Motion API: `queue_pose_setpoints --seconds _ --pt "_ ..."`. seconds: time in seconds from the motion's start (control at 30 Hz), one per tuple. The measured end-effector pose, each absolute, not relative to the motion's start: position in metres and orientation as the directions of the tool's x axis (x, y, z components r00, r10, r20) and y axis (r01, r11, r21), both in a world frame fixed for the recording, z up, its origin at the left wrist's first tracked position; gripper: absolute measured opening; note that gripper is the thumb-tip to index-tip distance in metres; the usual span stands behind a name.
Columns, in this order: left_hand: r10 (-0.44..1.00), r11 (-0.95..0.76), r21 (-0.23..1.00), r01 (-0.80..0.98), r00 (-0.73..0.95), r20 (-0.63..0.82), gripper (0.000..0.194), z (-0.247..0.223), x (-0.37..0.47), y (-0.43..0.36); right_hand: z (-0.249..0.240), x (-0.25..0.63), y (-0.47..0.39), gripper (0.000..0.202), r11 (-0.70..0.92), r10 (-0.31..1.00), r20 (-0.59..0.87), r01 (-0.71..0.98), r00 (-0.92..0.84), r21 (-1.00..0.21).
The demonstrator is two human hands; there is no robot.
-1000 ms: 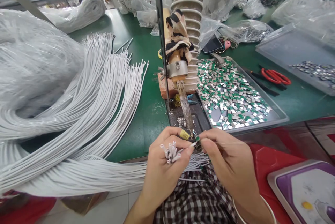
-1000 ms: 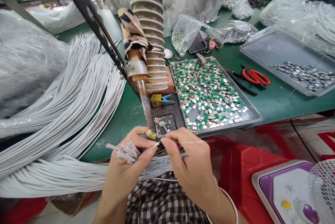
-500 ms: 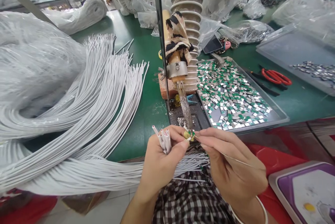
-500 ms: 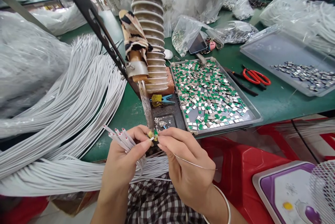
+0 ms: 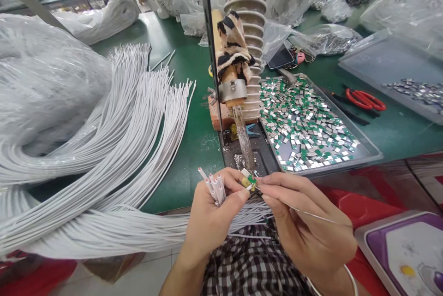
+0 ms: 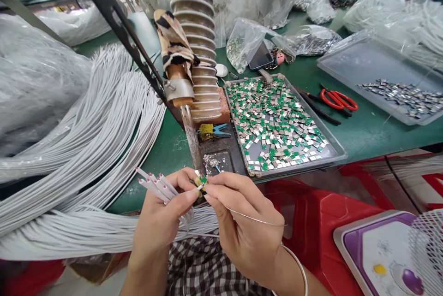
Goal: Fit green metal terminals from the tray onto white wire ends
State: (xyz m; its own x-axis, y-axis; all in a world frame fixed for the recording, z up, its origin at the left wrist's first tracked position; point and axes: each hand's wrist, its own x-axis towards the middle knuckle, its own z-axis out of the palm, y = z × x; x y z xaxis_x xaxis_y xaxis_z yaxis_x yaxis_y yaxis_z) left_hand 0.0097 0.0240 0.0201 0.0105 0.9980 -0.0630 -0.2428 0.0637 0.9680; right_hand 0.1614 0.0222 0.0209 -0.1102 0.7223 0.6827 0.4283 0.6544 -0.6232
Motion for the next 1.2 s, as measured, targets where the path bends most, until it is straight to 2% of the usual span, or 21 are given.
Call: queue_pose_setpoints --seconds 0.2,0.33,0.43,0.53,0.67,0.77,0.97,1.2 --pt "1.000 0.014 0.994 -0.107 0.013 -0.012 0.019 0.020 0.014 0.020 0.018 0.162 0.020 0.028 0.537 0.820 0.567 0.441 -0.074 -0.719" --pt "0.995 -0.040 0.999 0.022 0.090 0.037 0.018 0.016 0.012 0.012 0.016 0.162 0.021 0.020 0.465 0.867 0.498 0.407 -0.029 -0.787" --pt "0.992 -0.034 0.998 0.053 0.122 0.028 0.019 0.008 0.005 0.006 0.016 0.167 0.019 0.020 0.417 0.899 0.437 0.351 -0.023 -0.839" --pt "0.991 -0.015 1.000 0.012 0.136 0.013 0.026 0.002 0.000 0.002 0.018 0.173 0.017 0.019 0.377 0.925 0.370 0.312 -0.082 -0.872" --pt "0.933 -0.022 0.999 0.028 0.359 0.010 0.029 0.005 0.003 0.004 0.023 0.175 0.019 0.017 0.479 0.873 0.419 0.272 -0.250 -0.835" --pt "0.903 -0.064 0.997 0.041 0.429 0.041 0.036 0.009 0.007 0.005 0.026 0.175 0.020 0.013 0.505 0.838 0.421 0.202 -0.347 -0.839" --pt "0.977 -0.082 0.997 0.001 0.197 0.080 0.027 0.003 0.007 -0.001 0.023 0.173 0.021 0.011 0.441 0.883 0.380 0.210 -0.274 -0.873" --pt "0.980 -0.105 0.992 0.064 0.177 0.092 0.029 0.002 0.008 0.003 0.024 0.177 0.023 0.021 0.354 0.890 0.304 0.095 -0.340 -0.931"
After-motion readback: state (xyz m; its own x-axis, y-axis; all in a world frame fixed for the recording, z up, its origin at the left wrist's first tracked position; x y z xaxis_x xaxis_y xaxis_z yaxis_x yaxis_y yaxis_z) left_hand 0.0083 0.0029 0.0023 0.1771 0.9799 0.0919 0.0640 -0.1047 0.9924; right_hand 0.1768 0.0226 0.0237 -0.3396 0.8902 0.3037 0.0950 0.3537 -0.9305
